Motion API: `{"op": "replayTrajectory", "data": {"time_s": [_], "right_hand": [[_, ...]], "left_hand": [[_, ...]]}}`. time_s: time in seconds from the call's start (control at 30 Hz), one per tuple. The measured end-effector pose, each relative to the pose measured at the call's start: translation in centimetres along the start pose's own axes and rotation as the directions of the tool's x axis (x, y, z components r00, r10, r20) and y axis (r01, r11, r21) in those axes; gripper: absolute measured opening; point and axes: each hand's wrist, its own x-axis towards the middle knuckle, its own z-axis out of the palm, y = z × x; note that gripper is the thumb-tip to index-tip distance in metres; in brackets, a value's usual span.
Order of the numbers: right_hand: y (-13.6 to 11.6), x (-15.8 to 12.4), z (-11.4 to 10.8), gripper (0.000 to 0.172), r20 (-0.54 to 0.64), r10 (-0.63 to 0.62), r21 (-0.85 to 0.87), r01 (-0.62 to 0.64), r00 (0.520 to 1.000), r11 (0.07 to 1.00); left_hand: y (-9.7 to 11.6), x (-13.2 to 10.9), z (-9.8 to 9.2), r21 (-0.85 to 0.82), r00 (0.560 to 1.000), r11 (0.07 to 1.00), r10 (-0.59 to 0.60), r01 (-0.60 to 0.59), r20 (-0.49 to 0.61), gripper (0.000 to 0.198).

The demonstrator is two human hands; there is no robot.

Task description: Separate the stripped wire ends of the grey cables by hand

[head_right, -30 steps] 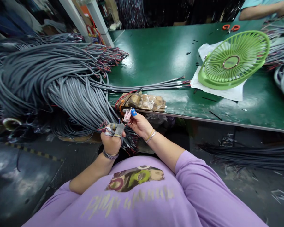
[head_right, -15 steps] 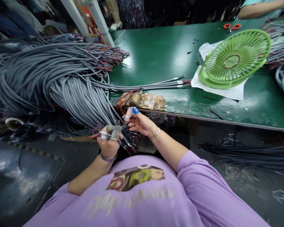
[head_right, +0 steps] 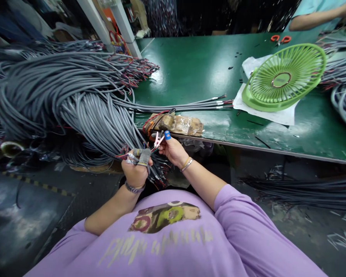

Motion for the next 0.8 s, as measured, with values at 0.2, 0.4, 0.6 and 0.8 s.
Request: {"op": "replayTrajectory", "data": {"time_s": [0.2,0.4,0.6,0.8], "right_hand": [[-0.1,0.5,1.0,0.047,-0.027,0.116,0.12,-0.111,0.993,0.986],[-0.5,0.5,2.0,0.043,-0.116,0.105,0.196,-0.081,0.988,0.977],[0.0,0.1,1.7,0.049,-0.082,0.124,0.21,-0.104,0.989,0.972],[-0.6,-1.0,-0.6,0.063,0.114,0.241,-0.01,-0.242,0.964,0.97]], "left_hand": [[0.2,0.0,-0.2,0.08,1.0,0.997,0.002,-0.004,0.024,0.025],[-0.6,-0.1,-0.5,0.099,0.998,0.994,0.035,-0.039,0.049,0.024],[-0.8,-0.2,-0.6,0.139,0.999,0.99,0.018,-0.023,0.036,0.023],[-0.9,-0.7,-1.6,0.14,0.997,0.989,0.031,-0.042,0.077,0.022]]}}
